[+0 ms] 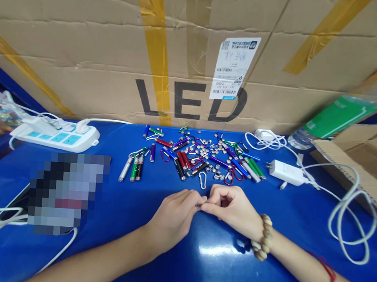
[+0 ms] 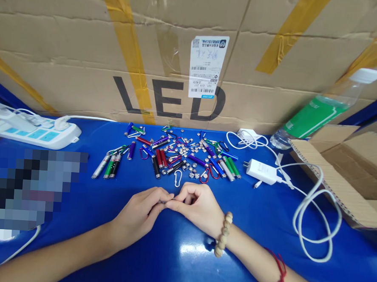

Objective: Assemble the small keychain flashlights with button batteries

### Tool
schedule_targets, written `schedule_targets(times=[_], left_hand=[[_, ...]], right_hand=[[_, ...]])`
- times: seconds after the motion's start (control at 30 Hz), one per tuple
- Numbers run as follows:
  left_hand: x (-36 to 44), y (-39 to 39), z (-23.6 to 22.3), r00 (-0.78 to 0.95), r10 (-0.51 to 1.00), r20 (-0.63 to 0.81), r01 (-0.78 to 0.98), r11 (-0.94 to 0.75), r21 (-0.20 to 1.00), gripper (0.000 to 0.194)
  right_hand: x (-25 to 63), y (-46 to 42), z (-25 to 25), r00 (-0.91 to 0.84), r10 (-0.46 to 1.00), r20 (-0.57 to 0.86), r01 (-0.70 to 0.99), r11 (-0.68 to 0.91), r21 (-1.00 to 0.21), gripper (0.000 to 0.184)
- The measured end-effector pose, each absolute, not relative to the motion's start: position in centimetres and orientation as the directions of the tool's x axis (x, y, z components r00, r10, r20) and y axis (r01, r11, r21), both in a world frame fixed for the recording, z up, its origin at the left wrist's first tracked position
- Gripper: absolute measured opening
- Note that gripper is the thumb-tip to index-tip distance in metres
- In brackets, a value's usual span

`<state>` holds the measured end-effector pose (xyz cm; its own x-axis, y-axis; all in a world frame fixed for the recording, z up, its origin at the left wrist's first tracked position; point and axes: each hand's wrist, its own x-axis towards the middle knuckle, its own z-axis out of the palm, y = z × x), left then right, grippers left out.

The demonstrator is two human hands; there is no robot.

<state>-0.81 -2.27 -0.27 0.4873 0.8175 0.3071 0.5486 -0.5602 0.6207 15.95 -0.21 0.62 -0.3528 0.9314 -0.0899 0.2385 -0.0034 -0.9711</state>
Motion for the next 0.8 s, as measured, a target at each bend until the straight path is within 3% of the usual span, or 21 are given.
schedule_targets(times=[0.37, 0.8], left_hand=[[-0.82, -2.45, 0.31, 0.418, 0.878, 0.232, 0.59, -0.457, 0.665, 0.016], [-0.76, -2.71, 0.59, 0.409, 0.88, 0.241, 0.589, -0.456, 0.667, 0.015]], right_hand=[[15.92, -0.21, 0.6, -0.346, 0.929, -0.131, 0.241, -0.046, -0.969, 0.037], [16.04, -0.39, 0.62, -0.359, 0.926, -0.112, 0.221, -0.032, -0.975, 0.037]])
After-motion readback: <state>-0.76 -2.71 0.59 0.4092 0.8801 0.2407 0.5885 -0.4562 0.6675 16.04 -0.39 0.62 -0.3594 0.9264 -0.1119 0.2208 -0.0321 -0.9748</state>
